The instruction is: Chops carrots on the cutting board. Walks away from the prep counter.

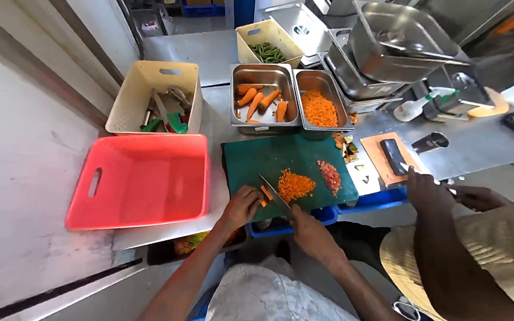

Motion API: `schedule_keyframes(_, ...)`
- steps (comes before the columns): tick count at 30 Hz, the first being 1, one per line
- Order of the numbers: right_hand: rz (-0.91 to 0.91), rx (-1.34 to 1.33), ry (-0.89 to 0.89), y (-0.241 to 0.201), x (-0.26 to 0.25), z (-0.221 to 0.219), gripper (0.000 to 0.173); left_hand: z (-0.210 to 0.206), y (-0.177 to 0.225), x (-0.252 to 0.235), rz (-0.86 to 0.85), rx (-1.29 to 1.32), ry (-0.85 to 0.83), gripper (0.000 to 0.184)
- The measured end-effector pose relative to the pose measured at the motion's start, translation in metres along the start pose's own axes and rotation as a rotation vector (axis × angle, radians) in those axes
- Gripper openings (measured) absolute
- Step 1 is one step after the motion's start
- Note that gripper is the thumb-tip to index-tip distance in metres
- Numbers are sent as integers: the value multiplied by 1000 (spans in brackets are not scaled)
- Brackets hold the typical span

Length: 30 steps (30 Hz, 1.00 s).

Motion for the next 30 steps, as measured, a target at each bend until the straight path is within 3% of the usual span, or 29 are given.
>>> schedule_keyframes(3,-19,11,41,5,1,0,38,11,6,1,81,-32,78,26)
schedule_keyframes(5,-33,51,64,4,1,1,38,16,17,-12,82,-117,35,35)
schedule_keyframes(10,-7,121,148,-2,-1,1,40,-2,32,-55,18,-283,-407,22)
schedule_keyframes(13,-3,126,184,1,-2,6,43,-7,26,-69,-17,-313,-514,17)
schedule_keyframes(16,4,105,201,6,4,11,38,-9,24,-74,-66,-344,-508,22)
schedule_keyframes(20,24,-42,208,23,6,13,37,14,29,-77,-19,-292,-337,56)
schedule_keyframes(23,42,-207,242,44,7,9,33,36,32,-61,85,-283,-169,44)
schedule_keyframes(27,86,-329,195,51,10,-8,37,17,10,-16,104,-272,-287,23)
schedule_keyframes(30,115,-303,124,40,7,-20,38,17,6,-8,128,-224,-269,17)
Point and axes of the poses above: each hand's wrist, its own x-axis away from the middle knuckle, its own z-axis out of the back of the hand, y = z × x, the point moved 7 cm from there along -x, towards the middle knuckle
